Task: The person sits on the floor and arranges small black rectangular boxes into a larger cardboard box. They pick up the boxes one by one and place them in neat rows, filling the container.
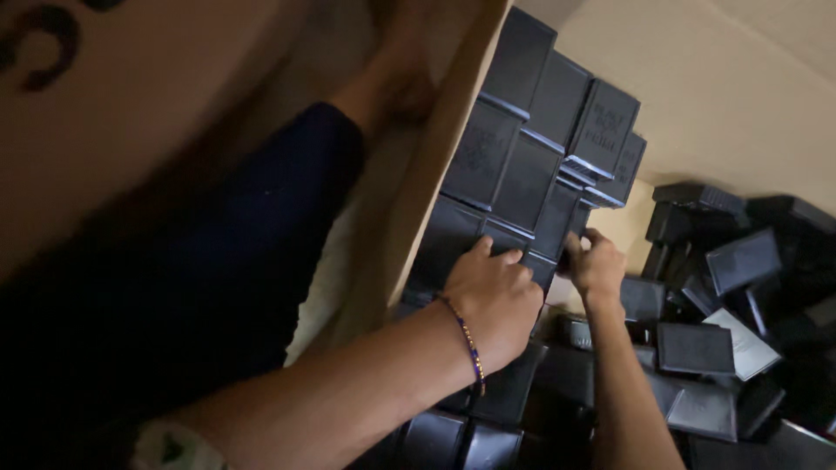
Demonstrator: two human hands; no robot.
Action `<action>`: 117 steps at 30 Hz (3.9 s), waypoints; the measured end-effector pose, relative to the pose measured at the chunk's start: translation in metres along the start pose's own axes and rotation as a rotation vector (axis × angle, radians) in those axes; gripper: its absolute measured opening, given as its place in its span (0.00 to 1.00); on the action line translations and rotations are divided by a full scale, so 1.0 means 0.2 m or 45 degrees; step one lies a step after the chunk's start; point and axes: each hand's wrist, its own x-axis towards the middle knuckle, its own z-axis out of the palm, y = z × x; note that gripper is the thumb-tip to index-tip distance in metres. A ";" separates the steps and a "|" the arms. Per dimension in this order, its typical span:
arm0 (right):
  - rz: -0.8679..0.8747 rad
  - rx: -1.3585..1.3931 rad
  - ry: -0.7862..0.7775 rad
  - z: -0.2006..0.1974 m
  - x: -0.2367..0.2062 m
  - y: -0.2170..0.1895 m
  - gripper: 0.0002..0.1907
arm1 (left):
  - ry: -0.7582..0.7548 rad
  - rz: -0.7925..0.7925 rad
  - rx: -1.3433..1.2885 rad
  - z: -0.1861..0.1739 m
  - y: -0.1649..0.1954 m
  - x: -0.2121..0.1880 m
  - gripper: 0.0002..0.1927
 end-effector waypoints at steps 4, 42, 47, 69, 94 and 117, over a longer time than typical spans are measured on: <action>-0.178 -0.530 0.009 -0.07 0.11 0.18 0.28 | 0.069 0.022 0.042 0.01 0.00 -0.01 0.13; -0.788 -0.829 -0.414 -0.01 -0.57 0.51 0.29 | 0.074 0.031 0.040 0.03 -0.02 0.04 0.13; -0.353 -0.721 -0.223 -0.28 -0.64 0.31 0.15 | -0.024 -0.019 -0.004 0.01 -0.01 0.07 0.14; 0.212 -0.572 -0.139 -0.39 -0.53 0.65 0.38 | 0.007 -0.008 -0.017 0.04 -0.02 0.11 0.15; -0.229 -0.553 -0.375 -0.29 -0.67 0.56 0.28 | -0.018 -0.025 -0.020 0.04 -0.02 0.12 0.15; -0.029 -0.981 -0.299 -0.19 -0.29 0.45 0.31 | -0.005 -0.017 -0.047 0.04 -0.02 0.11 0.15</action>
